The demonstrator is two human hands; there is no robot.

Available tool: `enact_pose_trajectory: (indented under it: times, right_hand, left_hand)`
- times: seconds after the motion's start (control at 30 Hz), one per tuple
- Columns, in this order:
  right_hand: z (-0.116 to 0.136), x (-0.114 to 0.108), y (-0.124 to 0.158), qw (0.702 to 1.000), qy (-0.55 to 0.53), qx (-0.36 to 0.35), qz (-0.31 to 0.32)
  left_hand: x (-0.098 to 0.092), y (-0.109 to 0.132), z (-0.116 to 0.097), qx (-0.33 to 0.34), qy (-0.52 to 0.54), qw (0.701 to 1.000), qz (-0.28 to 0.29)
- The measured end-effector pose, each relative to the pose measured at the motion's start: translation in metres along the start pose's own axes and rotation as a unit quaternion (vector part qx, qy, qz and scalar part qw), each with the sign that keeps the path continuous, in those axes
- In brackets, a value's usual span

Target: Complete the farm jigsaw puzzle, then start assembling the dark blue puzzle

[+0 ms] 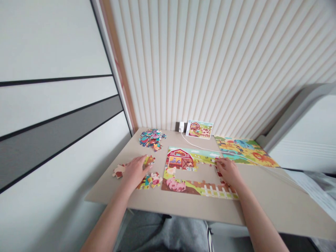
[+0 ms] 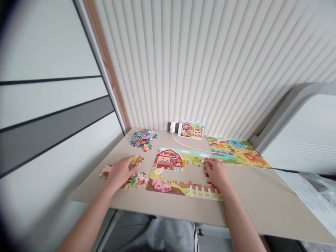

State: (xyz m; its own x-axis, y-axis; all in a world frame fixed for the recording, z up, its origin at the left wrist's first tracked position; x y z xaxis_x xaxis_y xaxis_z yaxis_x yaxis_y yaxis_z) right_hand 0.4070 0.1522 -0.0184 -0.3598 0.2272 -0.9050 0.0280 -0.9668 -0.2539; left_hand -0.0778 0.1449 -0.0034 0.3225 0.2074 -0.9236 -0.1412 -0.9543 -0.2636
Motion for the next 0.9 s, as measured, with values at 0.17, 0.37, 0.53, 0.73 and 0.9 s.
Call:
enact_pose_trajectory:
  times: [0.17, 0.37, 0.53, 0.73, 0.9]
  right_hand:
    - [0.0, 0.0, 0.001, 1.0, 0.004, 0.005, 0.002]
    - [0.0, 0.0, 0.002, 1.0, 0.002, 0.003, -0.001]
    - [0.0, 0.001, 0.001, 1.0, 0.004, 0.006, 0.003]
    - [0.001, -0.001, 0.001, 1.0, 0.001, 0.006, 0.003]
    - [-0.002, 0.001, 0.0, 1.0, 0.001, 0.0, 0.012]
  left_hand:
    - [0.003, 0.002, -0.003, -0.004, 0.0, 1.0, -0.023]
    - [-0.012, 0.008, -0.013, 0.038, 0.028, 0.993, -0.107]
    - [-0.017, 0.011, -0.021, 0.053, 0.046, 0.99, -0.123]
    - [-0.014, 0.01, -0.027, 0.046, 0.025, 0.995, -0.082]
    - [-0.024, 0.042, -0.037, 0.074, 0.024, 0.995, -0.054]
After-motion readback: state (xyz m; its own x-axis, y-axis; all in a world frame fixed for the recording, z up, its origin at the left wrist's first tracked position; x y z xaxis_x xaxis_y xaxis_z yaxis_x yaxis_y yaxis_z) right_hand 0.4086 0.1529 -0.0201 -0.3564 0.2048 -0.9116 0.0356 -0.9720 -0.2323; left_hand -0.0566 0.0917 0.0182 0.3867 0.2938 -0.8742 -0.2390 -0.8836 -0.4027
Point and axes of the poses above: each hand's wrist, its own y-axis away from the middle knuckle, its own x-axis out of the palm, z = x × y, the point moved 5 cm from there along -y, towards the middle knuckle, and after that the axes turned 3 degrees about z, right-handed, at the moved point
